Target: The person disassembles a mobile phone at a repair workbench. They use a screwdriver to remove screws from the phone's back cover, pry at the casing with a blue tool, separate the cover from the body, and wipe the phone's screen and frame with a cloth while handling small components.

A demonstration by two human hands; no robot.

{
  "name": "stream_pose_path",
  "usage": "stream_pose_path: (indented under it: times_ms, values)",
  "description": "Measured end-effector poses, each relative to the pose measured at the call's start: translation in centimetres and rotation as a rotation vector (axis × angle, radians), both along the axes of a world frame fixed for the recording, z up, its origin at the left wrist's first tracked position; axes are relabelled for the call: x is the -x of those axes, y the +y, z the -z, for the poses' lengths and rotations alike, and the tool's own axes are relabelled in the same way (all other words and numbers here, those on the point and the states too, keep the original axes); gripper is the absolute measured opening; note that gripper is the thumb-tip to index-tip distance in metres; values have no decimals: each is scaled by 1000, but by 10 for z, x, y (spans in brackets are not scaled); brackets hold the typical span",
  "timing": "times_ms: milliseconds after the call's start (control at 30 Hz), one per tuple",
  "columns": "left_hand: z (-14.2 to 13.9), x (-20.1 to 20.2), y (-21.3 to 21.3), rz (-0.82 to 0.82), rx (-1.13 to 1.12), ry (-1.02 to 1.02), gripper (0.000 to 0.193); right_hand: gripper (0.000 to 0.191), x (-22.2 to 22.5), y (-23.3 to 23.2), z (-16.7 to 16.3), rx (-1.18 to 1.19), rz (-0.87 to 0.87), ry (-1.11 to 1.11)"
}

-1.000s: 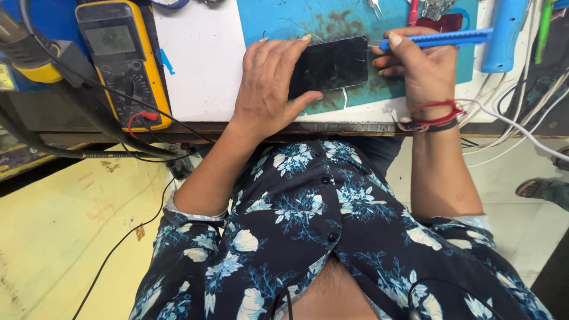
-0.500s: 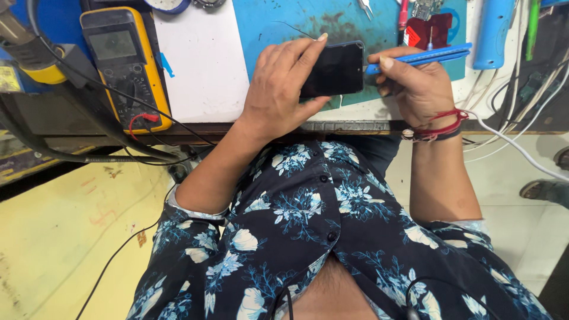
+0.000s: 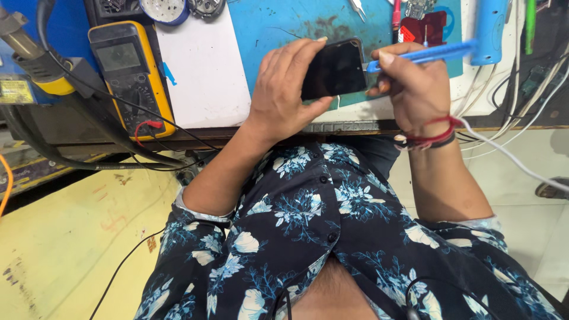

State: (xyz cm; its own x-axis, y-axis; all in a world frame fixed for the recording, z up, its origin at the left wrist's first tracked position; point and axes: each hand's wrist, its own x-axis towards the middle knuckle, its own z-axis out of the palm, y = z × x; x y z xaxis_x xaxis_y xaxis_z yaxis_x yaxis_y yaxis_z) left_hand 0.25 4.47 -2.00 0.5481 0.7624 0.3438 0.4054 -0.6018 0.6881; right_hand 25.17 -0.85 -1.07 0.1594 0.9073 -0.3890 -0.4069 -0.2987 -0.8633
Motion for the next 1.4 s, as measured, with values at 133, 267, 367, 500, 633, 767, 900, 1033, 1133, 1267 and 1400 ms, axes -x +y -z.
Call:
stream_pose_path:
  times_ms: [133,267,367,500,633,767,900,1033,1133,1267,1400]
  values:
    - [2,2,0,-53,-47,-56,82,15,0,-18,-7,-243,-120,-372]
    - [4,2,-2,-42,-73,-56,81,13,-12,-21,-13,-330,-278,-512]
    - [5,-1,-4,-40,-75,-62,81,13,-12,-19,-15,-166,-212,-389]
    - [6,-8,-7,-78,-85,-70,80,14,-5,-12,-11,-28,-18,-76]
    - [7,-8,-8,-85,-60,-83,82,15,-2,-13,-9,-2,35,66]
    - [5,-8,-7,-114,37,-169,84,16,12,-25,-6,-163,68,-153]
    - [2,-16,-9,-126,144,-288,84,9,24,-33,-8,-389,19,-322]
    - [4,-25,-8,-99,324,-429,81,8,32,-27,-10,-400,17,-465]
    - [9,-30,-6,-30,565,-624,72,11,37,-19,-8,-347,43,-431]
    - [20,-27,-1,0,785,-777,67,12,41,-11,-5,-316,30,-377]
    - [31,-27,3,-17,1016,-928,62,12,47,-7,0,-382,87,-371]
